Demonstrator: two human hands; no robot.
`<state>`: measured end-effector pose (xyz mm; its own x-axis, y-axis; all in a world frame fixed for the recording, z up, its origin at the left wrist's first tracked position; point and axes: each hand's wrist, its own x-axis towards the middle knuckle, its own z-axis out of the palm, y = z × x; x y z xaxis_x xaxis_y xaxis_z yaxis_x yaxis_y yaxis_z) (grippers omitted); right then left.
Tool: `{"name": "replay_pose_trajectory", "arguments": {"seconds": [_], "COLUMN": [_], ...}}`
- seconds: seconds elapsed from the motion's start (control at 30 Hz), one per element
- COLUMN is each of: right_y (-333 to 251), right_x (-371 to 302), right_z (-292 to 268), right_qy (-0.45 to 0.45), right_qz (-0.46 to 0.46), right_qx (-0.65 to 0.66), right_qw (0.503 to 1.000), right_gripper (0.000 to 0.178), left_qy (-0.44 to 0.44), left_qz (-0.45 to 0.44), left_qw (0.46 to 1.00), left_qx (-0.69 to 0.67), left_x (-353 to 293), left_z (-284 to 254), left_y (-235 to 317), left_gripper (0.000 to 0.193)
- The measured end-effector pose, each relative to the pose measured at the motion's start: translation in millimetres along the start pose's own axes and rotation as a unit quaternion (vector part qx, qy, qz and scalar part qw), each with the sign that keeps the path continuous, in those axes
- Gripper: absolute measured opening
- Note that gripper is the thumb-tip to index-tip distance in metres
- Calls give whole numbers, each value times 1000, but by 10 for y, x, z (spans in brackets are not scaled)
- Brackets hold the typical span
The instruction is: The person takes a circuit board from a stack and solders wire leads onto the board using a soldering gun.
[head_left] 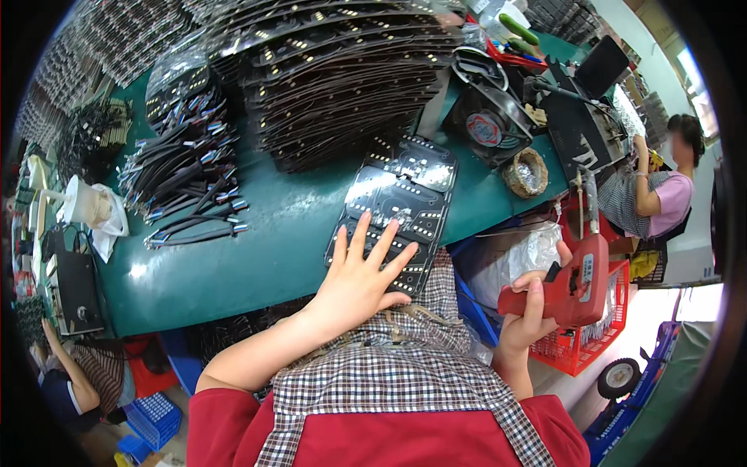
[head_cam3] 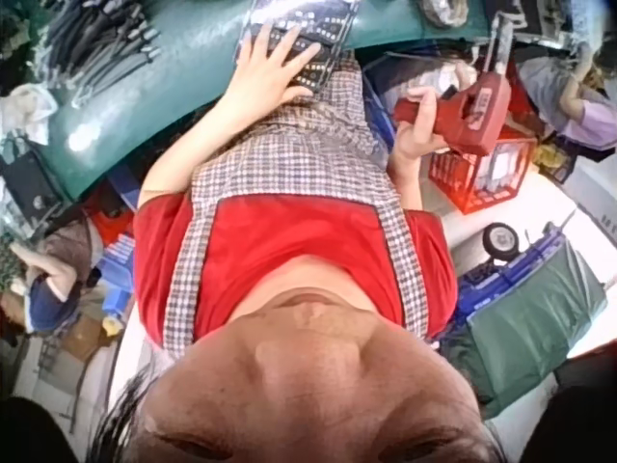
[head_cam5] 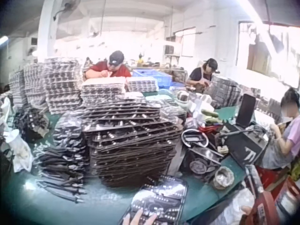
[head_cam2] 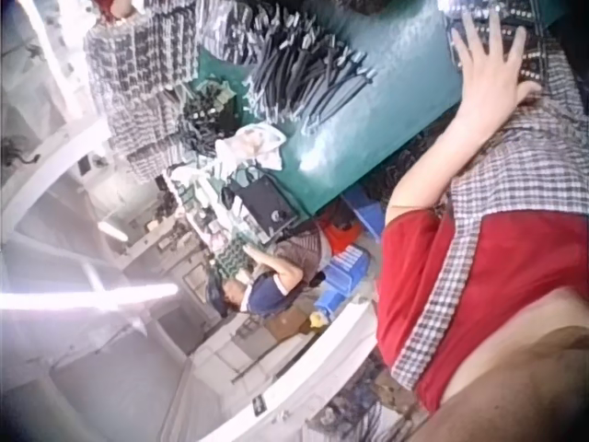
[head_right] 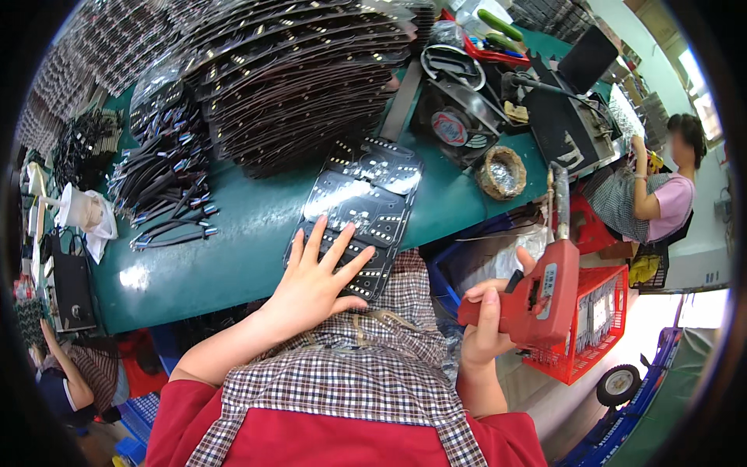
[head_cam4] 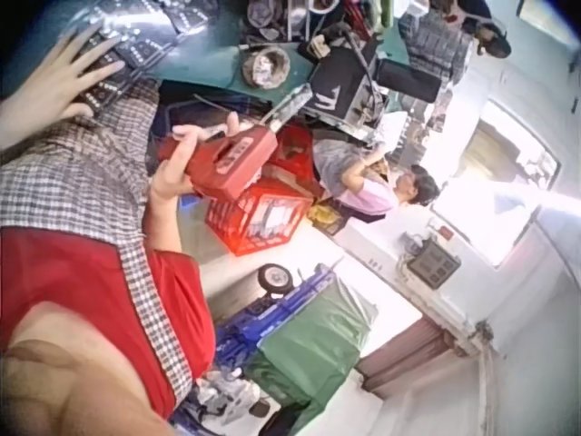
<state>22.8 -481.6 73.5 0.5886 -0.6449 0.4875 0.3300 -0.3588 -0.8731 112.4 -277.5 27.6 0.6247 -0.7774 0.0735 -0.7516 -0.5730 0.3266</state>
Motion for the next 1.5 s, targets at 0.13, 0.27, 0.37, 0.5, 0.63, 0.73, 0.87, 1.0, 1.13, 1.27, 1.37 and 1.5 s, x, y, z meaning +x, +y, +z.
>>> {"name": "replay_pose_trajectory", "arguments": {"seconds": [0.13,0.27,0.37,0.5,0.63,0.73,0.87,1.0,1.13,1.27,1.37,1.5], "right_y": [-63,-63,-56,-37,-106,-79,-165,-119,-167,-267,-243,-80], "right_x": [-49,-179,-218,-248,-288,-341,-381,-411,-456,-529,-534,-592], "right_z": [122,-98,-55,-82,-49,-144,-151,-109,-341,-596,-610,-765], "right_qy": [19,-15,-27,-59,-49,-46,-28,-19,-184,-272,-308,-355], "right_qz": [-8,40,23,44,15,-10,49,31,131,321,349,381], "right_qx": [17,-31,-46,-48,-51,-46,-3,-46,86,99,62,165], "right_qw": [1000,999,998,996,997,998,998,998,970,902,883,837], "right_gripper": [58,58,59,59,57,56,56,58,63,79,76,93], "left_qy": [37,296,263,239,181,197,320,342,165,152,203,214], "left_qz": [10,-133,-269,-205,-151,-113,-204,-143,-92,-67,-37,-90], "left_qw": [999,945,922,948,969,972,916,911,957,965,972,962], "left_qx": [-19,-45,87,52,68,57,-131,-184,-221,-202,-115,-145], "left_x": [-105,-416,-764,-969,-945,-942,-959,-624,-581,-649,-640,-594], "left_z": [-43,-259,-432,-475,-534,-525,-834,-1027,-552,-66,124,124], "left_y": [-52,-509,-948,-1223,-1407,-1514,-1466,-944,-71,59,131,178], "left_gripper": [73,32,21,21,21,20,15,15,23,34,34,30]}}
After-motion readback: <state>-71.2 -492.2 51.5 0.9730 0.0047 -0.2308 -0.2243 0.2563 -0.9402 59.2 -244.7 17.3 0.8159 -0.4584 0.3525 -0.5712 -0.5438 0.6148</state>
